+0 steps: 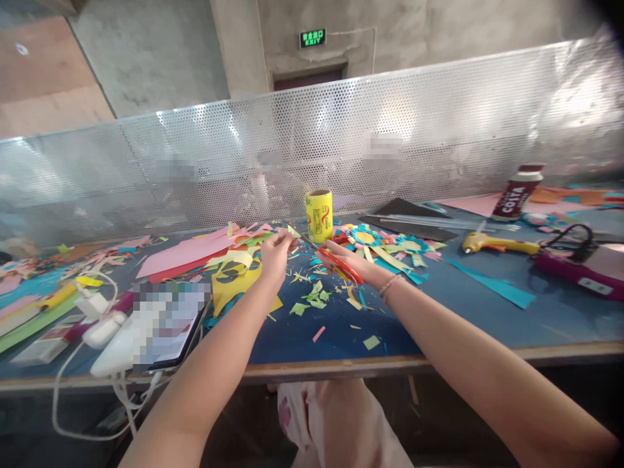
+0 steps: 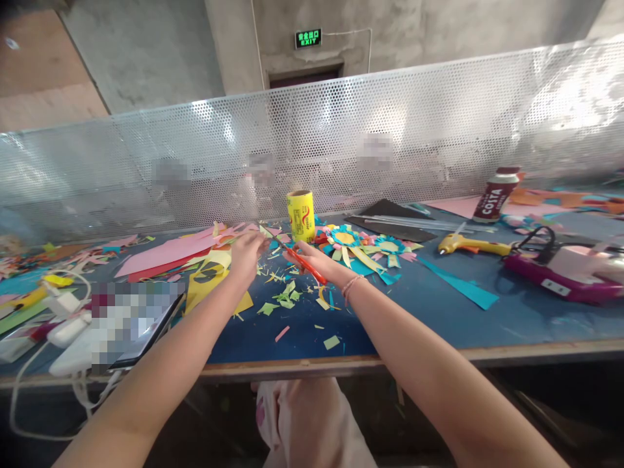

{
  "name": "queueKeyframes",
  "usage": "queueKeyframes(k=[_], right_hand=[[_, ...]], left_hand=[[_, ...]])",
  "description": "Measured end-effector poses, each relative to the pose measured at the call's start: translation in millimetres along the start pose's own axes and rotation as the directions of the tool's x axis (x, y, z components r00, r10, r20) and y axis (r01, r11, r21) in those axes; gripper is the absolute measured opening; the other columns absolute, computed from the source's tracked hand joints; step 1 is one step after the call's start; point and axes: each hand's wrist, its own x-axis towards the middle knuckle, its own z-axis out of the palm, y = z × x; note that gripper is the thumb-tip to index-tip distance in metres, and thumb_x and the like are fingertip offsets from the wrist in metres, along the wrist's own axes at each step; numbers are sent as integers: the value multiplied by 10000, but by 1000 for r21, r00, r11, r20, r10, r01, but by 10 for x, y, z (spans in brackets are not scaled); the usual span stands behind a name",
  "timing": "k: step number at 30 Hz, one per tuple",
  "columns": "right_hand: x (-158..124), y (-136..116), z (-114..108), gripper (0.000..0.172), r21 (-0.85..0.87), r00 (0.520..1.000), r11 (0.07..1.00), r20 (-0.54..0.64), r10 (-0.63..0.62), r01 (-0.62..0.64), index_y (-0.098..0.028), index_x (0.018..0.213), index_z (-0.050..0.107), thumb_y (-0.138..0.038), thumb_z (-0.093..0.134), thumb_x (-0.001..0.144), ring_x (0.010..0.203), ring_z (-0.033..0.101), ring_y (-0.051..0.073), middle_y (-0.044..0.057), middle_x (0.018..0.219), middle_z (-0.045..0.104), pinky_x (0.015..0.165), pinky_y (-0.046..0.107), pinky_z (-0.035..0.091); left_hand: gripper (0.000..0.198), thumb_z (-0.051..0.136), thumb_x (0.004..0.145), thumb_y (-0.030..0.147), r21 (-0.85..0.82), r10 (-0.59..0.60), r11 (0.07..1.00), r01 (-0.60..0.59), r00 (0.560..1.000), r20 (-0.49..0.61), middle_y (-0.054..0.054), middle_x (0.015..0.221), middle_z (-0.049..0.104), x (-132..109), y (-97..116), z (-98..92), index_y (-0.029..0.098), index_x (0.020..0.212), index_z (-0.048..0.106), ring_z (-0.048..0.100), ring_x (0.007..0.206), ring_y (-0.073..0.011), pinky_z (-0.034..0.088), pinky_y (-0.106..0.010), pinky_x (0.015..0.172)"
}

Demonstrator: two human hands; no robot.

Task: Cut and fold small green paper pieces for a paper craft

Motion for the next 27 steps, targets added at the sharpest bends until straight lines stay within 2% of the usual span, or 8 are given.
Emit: queueKeyframes(k=[4,12,20,27], right_hand=[[21,28,5,370,57,1000,998,27,8,-9,-213,842,438,-526,574,700,521,416,80,-60,603,424,549,268,402],[2,-8,32,336,-79,1000,997,-16,-13,12,-210,842,418,-481,575,721,510,436,100,-63,539,441,537,267,372],[-23,-75,73,359,-140,998,990,-56,-13,5,-216,791,387,-495,589,690,486,450,99,-64,540,460,492,257,347],[-54,-139,104,395,-113,998,994,-65,-1,-6,-224,736,351,-507,618,667,445,438,90,-78,502,429,458,251,348]], left_hand=[[65,666,613,196,0,10,1000,-10,1000,4,-11,585,597,-7,8,3,150,617,619,588,563,-118,497,-276,641],[36,650,605,151,-52,-42,998,40,999,-34,-1,584,584,-23,53,17,144,616,618,571,537,-106,479,-290,653],[66,649,591,182,-101,-90,991,86,995,-37,23,563,569,-34,89,15,153,597,590,548,528,-88,449,-246,614],[110,667,567,166,-172,-165,973,156,986,-36,23,547,573,-45,129,14,147,622,573,551,512,-84,438,-227,592]])
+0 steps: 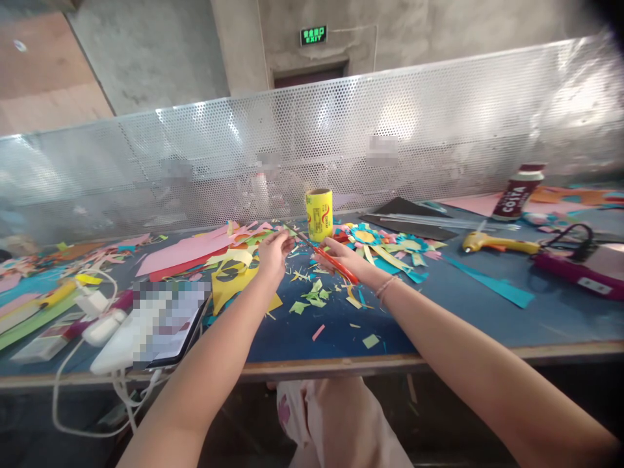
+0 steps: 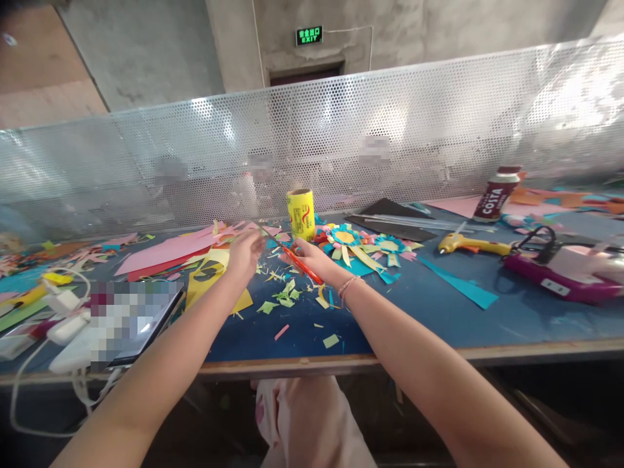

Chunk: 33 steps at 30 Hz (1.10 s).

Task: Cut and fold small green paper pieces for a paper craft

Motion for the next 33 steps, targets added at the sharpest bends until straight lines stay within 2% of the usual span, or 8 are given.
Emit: queueKeyframes(k=[4,8,17,29,33], right_hand=[[-12,-35,17,444,-10,999,999,-16,34,-34,-223,702,314,-513,645,639,410,411,70,-97,498,396,450,246,369],[1,-2,12,416,-24,999,999,-21,44,-45,-221,711,331,-521,616,669,416,409,72,-89,510,407,436,241,351],[43,105,37,414,214,996,977,84,-14,-4,-226,715,306,-531,585,698,437,375,61,-95,529,367,467,241,365],[56,113,12,407,130,999,991,45,-14,8,-227,729,324,-538,585,692,441,385,72,-91,515,373,492,258,374],[59,107,28,400,127,1000,992,14,11,-12,-227,729,332,-513,606,674,463,400,74,-84,544,377,508,264,420]], left_hand=[[121,669,562,160,-18,-18,1000,19,1000,12,25,555,580,22,-17,-16,149,616,562,550,508,-78,441,-224,593],[113,663,565,159,-11,-23,1000,24,999,23,29,547,577,42,-38,-27,148,613,561,551,509,-75,436,-214,579],[75,650,566,149,33,-15,999,14,999,44,28,530,568,-18,-33,21,142,618,596,535,500,-75,423,-206,543],[73,651,592,187,92,-26,996,18,996,81,16,534,578,-36,-32,26,145,625,601,523,492,-78,418,-218,559],[75,654,586,179,64,-23,998,17,996,88,16,539,579,-25,-33,19,143,622,600,522,493,-78,415,-220,559]])
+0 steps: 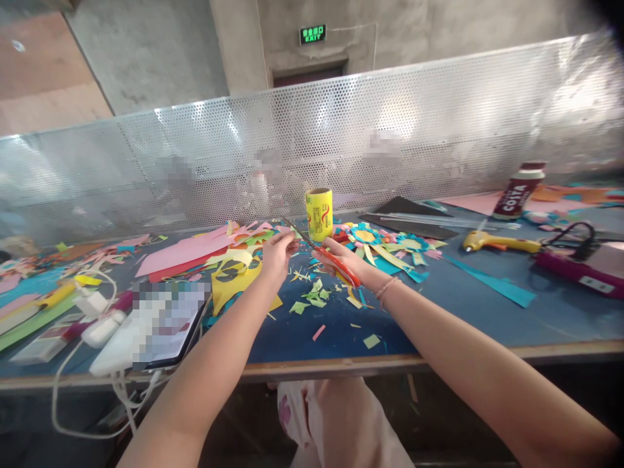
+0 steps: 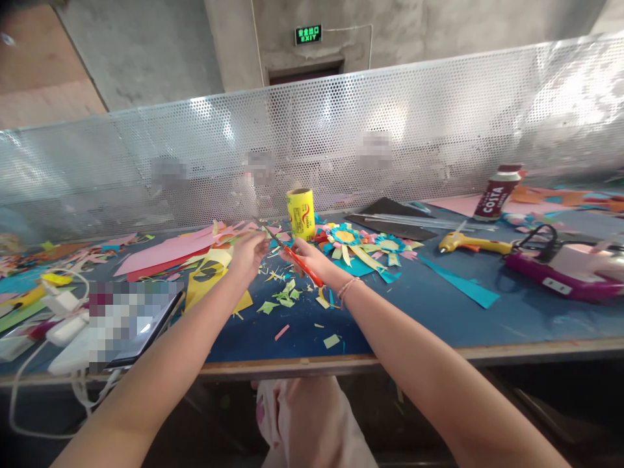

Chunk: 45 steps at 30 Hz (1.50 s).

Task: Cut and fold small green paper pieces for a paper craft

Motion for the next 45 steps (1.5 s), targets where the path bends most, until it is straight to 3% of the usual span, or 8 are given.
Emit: queueKeyframes(k=[7,12,16,22,25,28,32,45], right_hand=[[-29,-75,78,367,-162,989,987,-147,-24,0,-215,747,407,-482,639,651,636,493,129,-18,713,471,534,282,481],[42,-45,-38,356,-353,949,935,-303,-86,-28,-214,812,452,-516,596,688,649,533,168,24,736,546,565,305,446],[99,112,-261,424,-640,903,745,-412,-126,-188,-195,953,462,-477,619,677,813,563,275,124,904,594,659,375,430],[116,357,-428,356,-835,941,497,-324,-99,-236,-164,902,546,-454,589,702,994,498,345,165,937,566,831,461,386],[140,329,-367,317,-834,891,538,-329,-311,-120,-163,958,554,-418,504,777,1090,435,321,155,1049,518,910,468,352],[139,212,-254,315,-772,851,625,-249,-462,114,-200,1081,532,-359,482,814,1070,467,252,121,1081,522,914,401,390],[117,108,-134,304,-702,772,602,-118,-624,380,-235,1137,545,-280,465,847,1039,513,213,93,1070,560,912,386,417],[121,132,-114,183,-737,654,512,-127,-746,441,-223,862,704,-173,535,813,823,637,165,51,865,687,772,305,523]], left_hand=[[101,670,579,188,21,-22,1000,22,1000,16,5,546,584,3,-38,2,138,636,604,535,507,-84,420,-222,561],[117,681,577,200,49,-21,999,20,1000,15,6,555,583,-9,-45,11,136,640,607,538,516,-83,434,-221,558],[64,650,584,149,44,-45,998,44,999,15,-1,553,592,12,-51,-9,136,616,596,554,538,-84,447,-214,571],[112,619,570,99,106,-27,994,27,1000,-7,19,570,581,54,-83,-41,146,671,631,532,531,-69,432,-197,561],[162,636,572,110,153,-10,988,2,999,53,4,653,614,42,-99,-31,153,728,643,558,568,-82,450,-217,594],[169,675,565,139,186,-4,982,-18,994,112,-10,660,618,6,-123,-14,148,726,624,578,574,-106,470,-256,618],[189,712,538,176,208,-25,978,-8,988,152,-1,598,591,-47,-154,-5,140,681,594,562,548,-103,469,-260,611],[151,691,557,193,236,-91,971,44,977,193,-1,616,589,-82,-162,1,129,661,601,571,578,-111,490,-305,675]])
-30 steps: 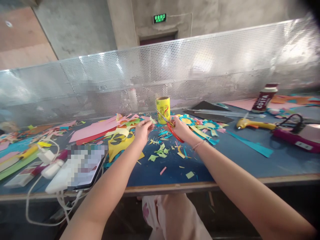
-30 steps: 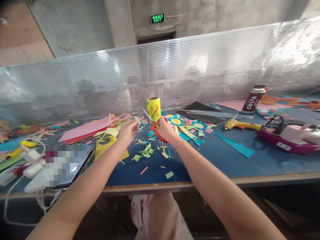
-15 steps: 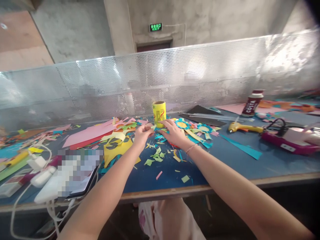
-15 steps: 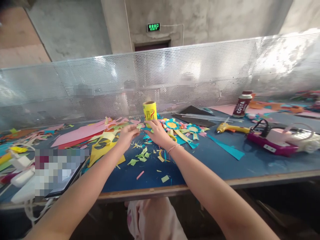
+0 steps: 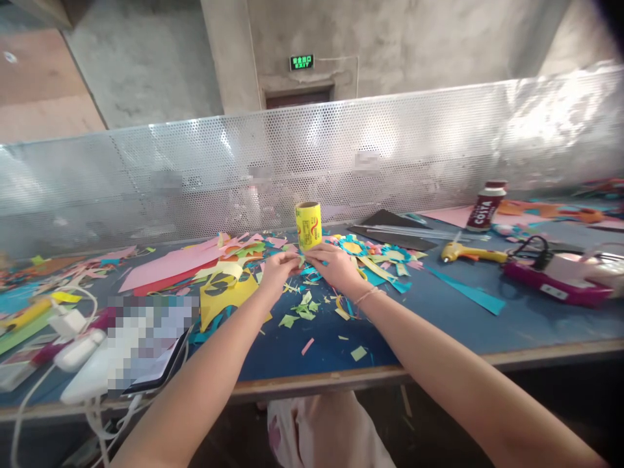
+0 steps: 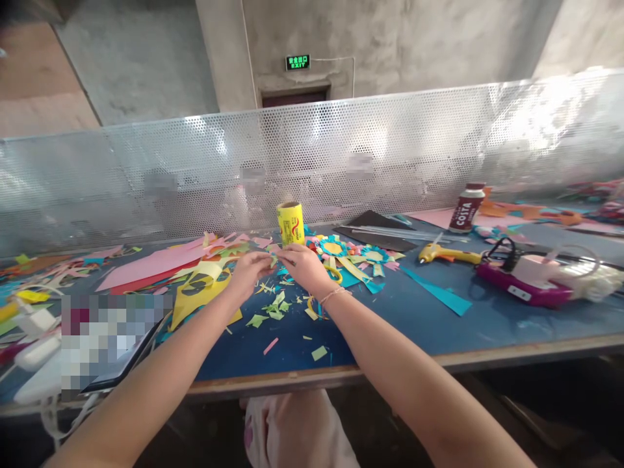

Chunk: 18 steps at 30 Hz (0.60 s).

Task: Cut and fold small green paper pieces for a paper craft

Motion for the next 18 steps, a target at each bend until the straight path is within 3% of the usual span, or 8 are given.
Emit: queueKeyframes(k=[18], right_hand=[[-29,38,9,222,-57,999,997,1,-53,53,-238,885,694,-152,495,834,823,620,151,36,882,668,739,276,516]], left_hand=[[74,664,615,123,-145,-80,986,80,997,7,-29,615,607,-34,44,42,98,652,605,583,579,-101,483,-269,664]])
